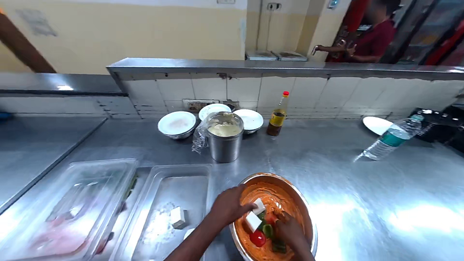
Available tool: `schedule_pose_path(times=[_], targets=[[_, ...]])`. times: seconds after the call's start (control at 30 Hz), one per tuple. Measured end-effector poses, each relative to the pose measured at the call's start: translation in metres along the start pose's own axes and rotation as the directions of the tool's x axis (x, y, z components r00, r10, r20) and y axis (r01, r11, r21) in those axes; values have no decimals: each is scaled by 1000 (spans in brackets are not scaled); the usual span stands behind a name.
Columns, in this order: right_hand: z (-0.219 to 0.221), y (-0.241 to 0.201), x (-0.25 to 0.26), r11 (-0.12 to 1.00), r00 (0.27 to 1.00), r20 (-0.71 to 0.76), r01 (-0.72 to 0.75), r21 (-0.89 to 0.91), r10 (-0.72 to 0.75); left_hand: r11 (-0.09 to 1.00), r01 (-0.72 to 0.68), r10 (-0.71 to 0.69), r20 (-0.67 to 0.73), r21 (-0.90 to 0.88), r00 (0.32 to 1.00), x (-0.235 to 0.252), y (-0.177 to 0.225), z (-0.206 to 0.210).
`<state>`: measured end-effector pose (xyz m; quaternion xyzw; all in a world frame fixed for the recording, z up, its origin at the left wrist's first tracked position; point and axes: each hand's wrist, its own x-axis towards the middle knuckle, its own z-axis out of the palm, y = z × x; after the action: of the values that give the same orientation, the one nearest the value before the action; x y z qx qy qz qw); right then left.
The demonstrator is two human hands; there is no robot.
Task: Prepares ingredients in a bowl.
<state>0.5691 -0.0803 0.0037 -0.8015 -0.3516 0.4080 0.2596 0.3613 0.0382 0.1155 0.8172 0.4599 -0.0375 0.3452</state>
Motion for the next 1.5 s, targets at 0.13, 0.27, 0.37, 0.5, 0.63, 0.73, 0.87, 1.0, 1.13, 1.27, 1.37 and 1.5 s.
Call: schedule_pose_path(times=[0.13,0.27,0.37,0.5,0.63,0.73,0.87,1.0,1.13,1.27,1.37,1.5], targets=[[-3,-1,-4,1000,1000,-6,0,-12,0,990,89,-116,-280,-105,953,-29,-121,-21],[-1,6,4,1000,1000,2,5,-10,-5,957,286,-289,-120,-36,950,-61,-209,-19],[-3,3,3,1000,1000,7,10,-18,-9,960,277,-278,-114,-24,954,-65,-220,7],[-2,4,2,1000,1000,0,13,-19,-13,962,274,-267,-216,0,939,-58,-224,21],[-2,4,0,1000,1000,-13,3,-16,-3,953,296,-278,-203,64,939,-56,-223,21],[-2,5,-2,1000,1000,-26,3,-15,-4,942,328,-303,-234,74,924,-58,-222,26],[0,6,-1,1000,1000,-31,5,-8,-6,940,339,-330,-313,-26,891,-61,-224,31],[-3,3,-2,1000,1000,-18,-2,-11,2,965,151,-246,-532,-216,810,-62,-207,24],[-4,3,1,1000,1000,-3,-3,-26,3,975,-16,-96,-484,-223,870,-46,-124,5],[-5,0,1,1000,1000,6,-18,-20,18,995,-102,98,-182,-9,978,-8,-36,10],[-4,-1,1,1000,1000,8,-18,8,18,973,-157,158,11,170,987,26,8,20],[-3,0,-1,995,999,-36,-18,93,22,943,-233,228,50,238,972,52,37,30]])
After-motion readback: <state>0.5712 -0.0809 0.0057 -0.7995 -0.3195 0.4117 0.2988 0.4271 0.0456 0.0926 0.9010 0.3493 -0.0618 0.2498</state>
